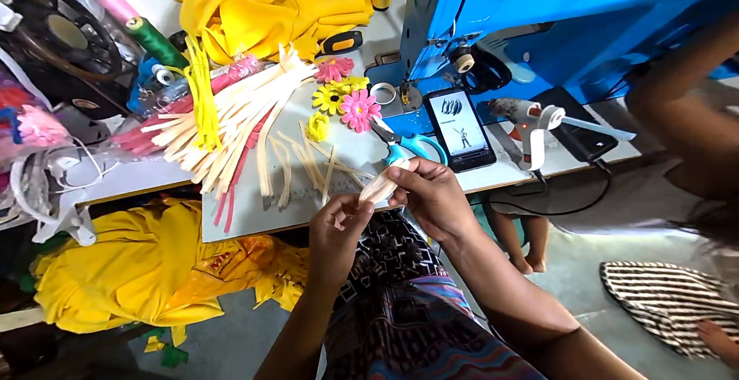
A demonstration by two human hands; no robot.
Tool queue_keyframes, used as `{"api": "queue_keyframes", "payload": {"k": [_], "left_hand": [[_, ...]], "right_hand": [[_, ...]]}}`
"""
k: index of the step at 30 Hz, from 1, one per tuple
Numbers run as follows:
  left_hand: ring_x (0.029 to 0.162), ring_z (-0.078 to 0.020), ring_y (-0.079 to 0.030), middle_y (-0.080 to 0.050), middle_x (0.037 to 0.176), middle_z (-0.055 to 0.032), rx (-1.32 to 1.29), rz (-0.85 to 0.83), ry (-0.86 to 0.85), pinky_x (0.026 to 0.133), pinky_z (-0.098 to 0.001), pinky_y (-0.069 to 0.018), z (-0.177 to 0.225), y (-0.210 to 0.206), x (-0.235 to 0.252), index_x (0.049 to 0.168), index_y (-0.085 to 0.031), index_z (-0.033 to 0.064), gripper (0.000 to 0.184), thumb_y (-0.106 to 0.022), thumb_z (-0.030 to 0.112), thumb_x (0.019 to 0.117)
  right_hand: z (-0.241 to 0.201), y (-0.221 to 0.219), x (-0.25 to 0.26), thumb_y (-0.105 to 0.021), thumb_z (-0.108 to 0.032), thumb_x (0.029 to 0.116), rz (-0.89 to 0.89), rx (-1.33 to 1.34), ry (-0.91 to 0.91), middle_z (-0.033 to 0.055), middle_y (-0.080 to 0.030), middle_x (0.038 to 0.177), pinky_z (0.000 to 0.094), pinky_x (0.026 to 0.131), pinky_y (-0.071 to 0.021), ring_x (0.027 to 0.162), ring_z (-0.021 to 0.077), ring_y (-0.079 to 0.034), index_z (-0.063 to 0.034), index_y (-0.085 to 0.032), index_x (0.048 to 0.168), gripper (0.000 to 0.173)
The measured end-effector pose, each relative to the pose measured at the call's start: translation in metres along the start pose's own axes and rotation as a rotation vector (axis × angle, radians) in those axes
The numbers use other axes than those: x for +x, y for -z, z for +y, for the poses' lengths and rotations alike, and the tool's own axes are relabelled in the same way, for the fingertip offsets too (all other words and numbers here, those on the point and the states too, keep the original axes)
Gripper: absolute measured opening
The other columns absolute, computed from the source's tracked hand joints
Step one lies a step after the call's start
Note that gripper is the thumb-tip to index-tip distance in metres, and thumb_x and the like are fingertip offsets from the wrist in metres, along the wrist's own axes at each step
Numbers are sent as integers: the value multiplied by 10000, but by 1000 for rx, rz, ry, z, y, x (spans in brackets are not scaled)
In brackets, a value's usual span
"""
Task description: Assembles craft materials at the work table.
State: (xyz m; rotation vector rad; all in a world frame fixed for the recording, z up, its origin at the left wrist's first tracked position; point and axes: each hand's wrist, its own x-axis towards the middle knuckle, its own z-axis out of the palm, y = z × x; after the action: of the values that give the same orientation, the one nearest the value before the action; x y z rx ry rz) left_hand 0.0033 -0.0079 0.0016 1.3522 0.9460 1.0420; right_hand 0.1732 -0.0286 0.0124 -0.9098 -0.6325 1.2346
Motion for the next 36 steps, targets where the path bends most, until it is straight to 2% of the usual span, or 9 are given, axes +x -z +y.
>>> {"api": "queue_keyframes", "payload": {"k": [3, 7, 13, 16, 19, 22, 26, 31, 36], "left_hand": [[817, -31, -639, -687, 882, 29, 106, 67, -160, 732, -201, -529, -8, -3, -1, 934, -723, 58, 63, -664, 70, 915], [836, -1, -640, -685, 904, 25, 151, 136, -270, 749, -174, -541, -11, -6, -2, 897, -726, 33, 67, -661, 49, 906], [852, -65, -657, -699, 895, 33, -183, 82, 29, 813, -245, -557, -7, -4, 0, 834, -746, 98, 167, -617, 14, 900], [831, -87, -678, -723, 876, -10, -312, 67, 148, 812, -248, -564, -7, -6, -1, 927, -742, 62, 194, -566, -12, 957], [863, -73, -679, -723, 879, -1, -221, 55, 128, 833, -237, -556, -7, -7, -4, 956, -726, 57, 144, -596, -5, 959], [879, -59, -686, -719, 913, 23, -54, 86, -33, 841, -247, -574, -11, -6, -5, 1002, -717, 50, 101, -636, 47, 943], [962, -67, -709, -742, 1086, -35, 15, 131, -240, 884, -258, -590, -13, -5, -1, 1205, -683, -48, 261, -631, 14, 957], [816, -25, -699, -752, 946, -6, 64, 84, -294, 761, -204, -595, -4, -5, 6, 1087, -741, -28, 172, -669, -26, 931], [775, -25, -683, -739, 883, 20, 68, 27, -172, 735, -205, -584, -1, -4, 10, 1013, -746, 18, 108, -692, 19, 920]], "right_hand": [[1, -1, -1, -661, -7, 953, 5, -9, 2, 29, -708, 740, 237, 593, -591, 575, 64, -640, -72, -723, 845, 140], [2, -4, -2, -663, -10, 949, -3, -15, 15, 17, -704, 729, 239, 596, -594, 576, 61, -643, -77, -728, 847, 139], [3, -4, -2, -656, -9, 954, -9, 7, -12, 27, -706, 735, 233, 592, -590, 575, 60, -642, -69, -726, 844, 143], [4, -3, 0, -646, -24, 966, -3, 25, -20, 30, -700, 732, 234, 589, -586, 569, 61, -635, -66, -723, 855, 142], [5, -1, 1, -647, -27, 969, 11, 10, -18, 25, -704, 742, 233, 597, -585, 577, 60, -637, -66, -720, 856, 140], [7, 0, 2, -639, -26, 971, 10, -5, -20, 12, -691, 727, 237, 600, -586, 574, 57, -628, -74, -714, 852, 148], [6, 3, 3, -662, -20, 959, -18, -55, -38, 28, -711, 758, 244, 605, -596, 592, 68, -649, -63, -724, 872, 114], [4, 2, 0, -678, 25, 930, -80, -133, -48, 17, -726, 775, 244, 637, -608, 627, 65, -673, -55, -734, 891, 105], [2, 3, -1, -712, 8, 914, -103, -236, -3, 8, -726, 778, 242, 670, -612, 671, 66, -689, -51, -739, 899, 66]]}}
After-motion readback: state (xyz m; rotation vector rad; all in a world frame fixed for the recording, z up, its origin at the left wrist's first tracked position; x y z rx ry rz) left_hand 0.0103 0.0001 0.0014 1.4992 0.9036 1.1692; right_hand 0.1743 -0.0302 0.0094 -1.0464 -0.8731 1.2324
